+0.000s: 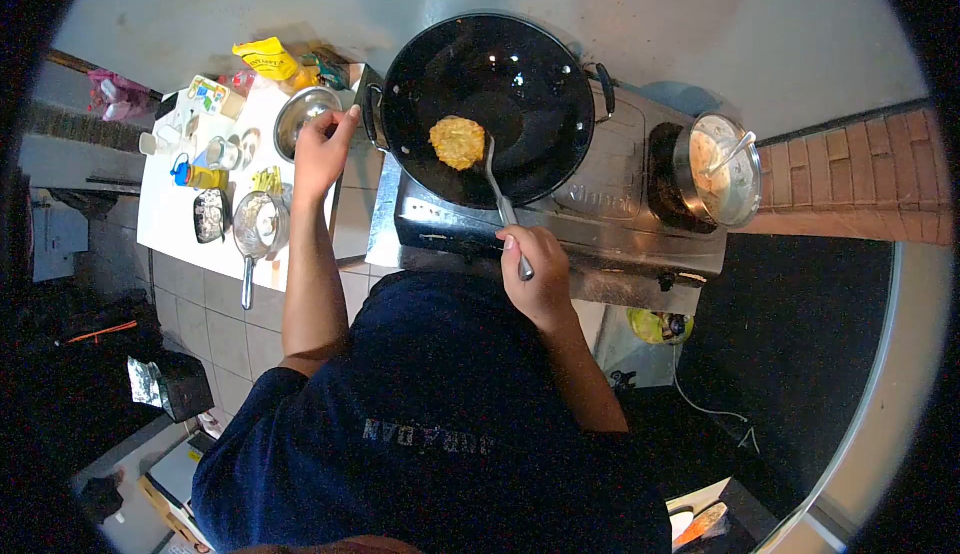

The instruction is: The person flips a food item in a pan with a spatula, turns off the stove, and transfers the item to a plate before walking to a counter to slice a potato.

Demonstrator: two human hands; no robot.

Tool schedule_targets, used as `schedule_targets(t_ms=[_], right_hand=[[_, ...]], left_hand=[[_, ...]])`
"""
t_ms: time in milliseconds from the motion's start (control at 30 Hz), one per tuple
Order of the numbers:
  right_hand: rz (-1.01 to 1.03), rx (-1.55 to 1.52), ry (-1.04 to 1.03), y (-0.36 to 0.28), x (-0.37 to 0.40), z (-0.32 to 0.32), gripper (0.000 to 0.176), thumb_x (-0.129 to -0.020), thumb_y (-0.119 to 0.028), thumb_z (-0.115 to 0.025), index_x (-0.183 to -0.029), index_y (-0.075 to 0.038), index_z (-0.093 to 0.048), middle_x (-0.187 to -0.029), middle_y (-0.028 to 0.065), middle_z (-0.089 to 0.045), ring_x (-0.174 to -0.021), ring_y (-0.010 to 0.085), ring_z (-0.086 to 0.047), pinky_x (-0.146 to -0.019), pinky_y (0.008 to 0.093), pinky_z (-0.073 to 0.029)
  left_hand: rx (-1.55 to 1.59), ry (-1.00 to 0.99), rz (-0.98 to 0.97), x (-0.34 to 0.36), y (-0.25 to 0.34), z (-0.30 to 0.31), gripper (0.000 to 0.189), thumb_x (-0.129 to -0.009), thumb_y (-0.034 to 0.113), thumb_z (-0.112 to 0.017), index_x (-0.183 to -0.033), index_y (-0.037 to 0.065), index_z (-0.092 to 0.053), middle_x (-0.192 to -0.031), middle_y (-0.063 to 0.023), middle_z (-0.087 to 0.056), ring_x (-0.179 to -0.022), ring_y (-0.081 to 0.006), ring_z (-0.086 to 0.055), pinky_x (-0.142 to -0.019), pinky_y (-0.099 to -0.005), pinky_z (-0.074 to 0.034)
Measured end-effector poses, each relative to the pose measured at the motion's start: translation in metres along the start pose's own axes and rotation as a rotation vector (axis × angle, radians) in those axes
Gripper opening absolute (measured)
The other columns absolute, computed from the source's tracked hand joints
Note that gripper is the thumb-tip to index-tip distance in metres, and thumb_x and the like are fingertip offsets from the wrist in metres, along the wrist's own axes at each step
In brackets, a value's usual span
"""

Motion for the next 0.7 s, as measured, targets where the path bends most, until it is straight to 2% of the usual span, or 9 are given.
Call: schedule_targets(t_ms=[467, 533, 700], right_hand=[[-0.008, -0.012, -0.018, -0.002, -0.001, 0.001, 0.009, -0.084, 0.000, -0.057, -0.090, -0.004, -0.062, -0.077, 0.0128, -0.061, -0.071, 0.0317, -0.059, -0.064, 0.0400, -0.046], [-0.024, -0.032, -0.001, 0.003, 0.000, 0.003, 0.009, -0.084, 0.000, -0.056, -0.090, -0.004, -0.062, -0.077, 0.0129, -0.061, -0.070, 0.0318, -0.059, -0.064, 0.0400, -0.046], [-0.040, -0.027, 0.020, 0.005, 0.000, 0.001, 0.008, -0.087, -0.003, -0.055, -0.090, -0.003, -0.062, -0.078, 0.0137, -0.062, -0.069, 0.0316, -0.060, -0.064, 0.0387, -0.047]], left_hand=[[-0.018, 0.011, 0.000, -0.003, -0.005, 0.002, 0.035, -0.090, 0.032, -0.064, -0.079, -0.001, -0.064, -0.059, -0.0044, -0.056, -0.055, -0.0102, -0.048, -0.055, -0.0277, -0.041], [0.034, 0.011, -0.008, -0.003, -0.005, 0.000, 0.036, -0.092, 0.030, -0.062, -0.074, -0.001, -0.062, -0.059, 0.0017, -0.049, -0.059, -0.0057, -0.041, -0.054, -0.0260, -0.035], [0.025, 0.007, 0.007, 0.000, 0.001, 0.002, 0.035, -0.092, 0.028, -0.063, -0.074, -0.001, -0.062, -0.061, 0.0025, -0.050, -0.060, -0.0056, -0.041, -0.054, -0.0252, -0.035]])
Point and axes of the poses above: each hand's wrist, its own x-axis away from the middle knuckle, its own z-axis out of the back of the hand, y = z × x, the point moved 4 cm from there along -x, towards the middle knuckle
